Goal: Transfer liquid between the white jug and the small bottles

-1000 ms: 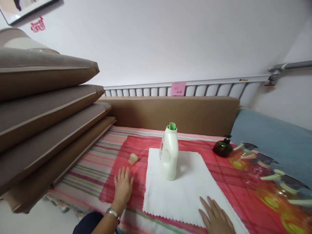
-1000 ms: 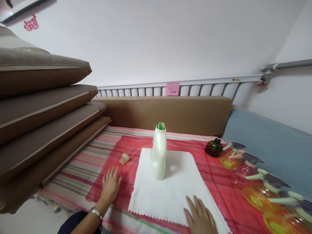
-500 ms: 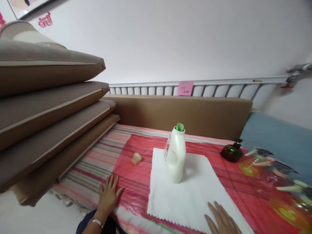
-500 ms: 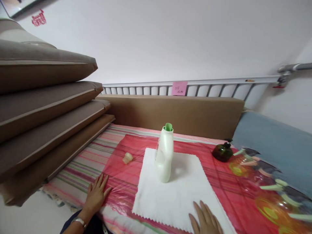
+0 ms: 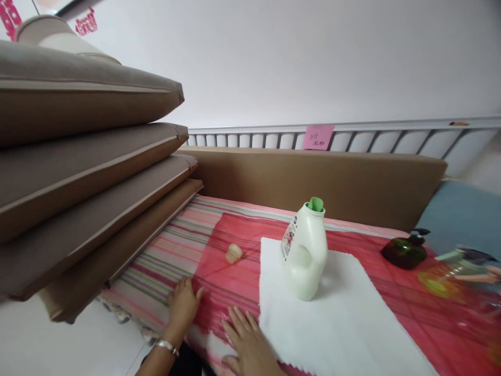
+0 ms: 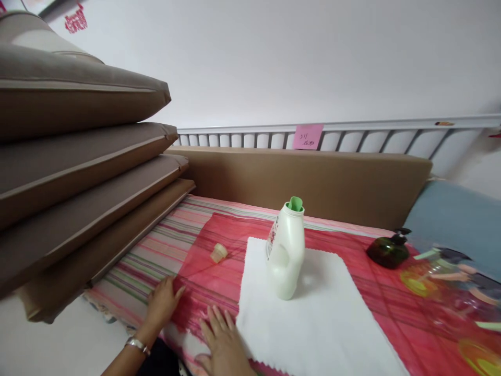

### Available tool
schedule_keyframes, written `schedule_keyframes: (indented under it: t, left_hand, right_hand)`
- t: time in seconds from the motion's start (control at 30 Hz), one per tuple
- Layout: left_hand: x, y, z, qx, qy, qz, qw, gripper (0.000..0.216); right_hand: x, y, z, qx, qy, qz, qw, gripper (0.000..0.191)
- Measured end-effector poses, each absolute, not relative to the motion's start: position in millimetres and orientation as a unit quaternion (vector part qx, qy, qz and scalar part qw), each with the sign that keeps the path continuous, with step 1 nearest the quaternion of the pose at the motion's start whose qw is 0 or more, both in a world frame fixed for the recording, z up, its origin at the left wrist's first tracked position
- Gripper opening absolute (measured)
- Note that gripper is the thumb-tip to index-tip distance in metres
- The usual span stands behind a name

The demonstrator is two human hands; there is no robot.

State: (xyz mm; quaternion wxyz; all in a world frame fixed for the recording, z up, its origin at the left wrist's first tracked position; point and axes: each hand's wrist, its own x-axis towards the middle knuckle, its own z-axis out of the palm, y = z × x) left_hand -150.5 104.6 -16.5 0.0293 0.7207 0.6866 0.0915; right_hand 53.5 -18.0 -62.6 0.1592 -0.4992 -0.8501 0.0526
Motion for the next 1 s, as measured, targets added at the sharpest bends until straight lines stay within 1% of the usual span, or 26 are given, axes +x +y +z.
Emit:
schedule_keyframes:
  t: [0.07,0.13,0.23,0.3,0.43,0.53,0.63,0.73,0.83,0.93,1.0]
  left_hand:
    - [-148.4,123.3,-6.0,0.72,0.686,0.102,0.025,0.049]
    - [-143.9,146.5,1.5,0.72,0.685,0.108,0.027,0.046]
    - [-131.8,181.3,6.0,0.717,0.688,0.103,0.051,0.041]
    - [-121.6,198.8,5.6,0.719,0.685,0.094,0.073,0.036]
    - [-106.7,213.7,0.2,0.727,0.675,0.081,0.096,0.027]
    - [-105.8,213.4,-4.9,0.726,0.676,0.078,0.098,0.026]
    - [-111.8,211.8,-5.6,0.727,0.676,0.083,0.089,0.025]
    - [-114.4,211.0,2.9,0.732,0.669,0.109,0.063,0.025]
    - [-99.0,205.8,15.7,0.76,0.631,0.151,0.041,0.025]
    - [-63.2,192.1,19.8,0.801,0.569,0.179,0.047,0.028]
    - [-36.8,181.9,15.9,0.812,0.551,0.183,0.057,0.038]
  right_hand:
    - [38.3,-5.6,-81.4,-0.462,-0.872,0.014,0.162,0.078]
    - [27.9,3.7,-101.2,-0.438,-0.873,-0.093,0.195,0.072]
    - [18.3,13.0,-124.5,-0.424,-0.832,-0.248,0.257,0.043]
    - [14.7,17.0,-133.3,-0.425,-0.814,-0.286,0.273,0.029]
    - [10.2,22.5,-140.6,-0.424,-0.808,-0.309,0.27,0.026]
    - [6.7,25.1,-142.7,-0.428,-0.807,-0.307,0.266,0.024]
    - [2.3,25.3,-142.8,-0.425,-0.799,-0.313,0.288,0.026]
    - [-2.1,23.7,-142.5,-0.439,-0.789,-0.308,0.3,0.025]
    - [-4.0,23.0,-141.5,-0.449,-0.787,-0.297,0.301,0.024]
    - [-2.4,25.5,-139.2,-0.433,-0.795,-0.292,0.308,0.029]
    - [-0.6,28.3,-137.8,-0.424,-0.8,-0.286,0.315,0.031]
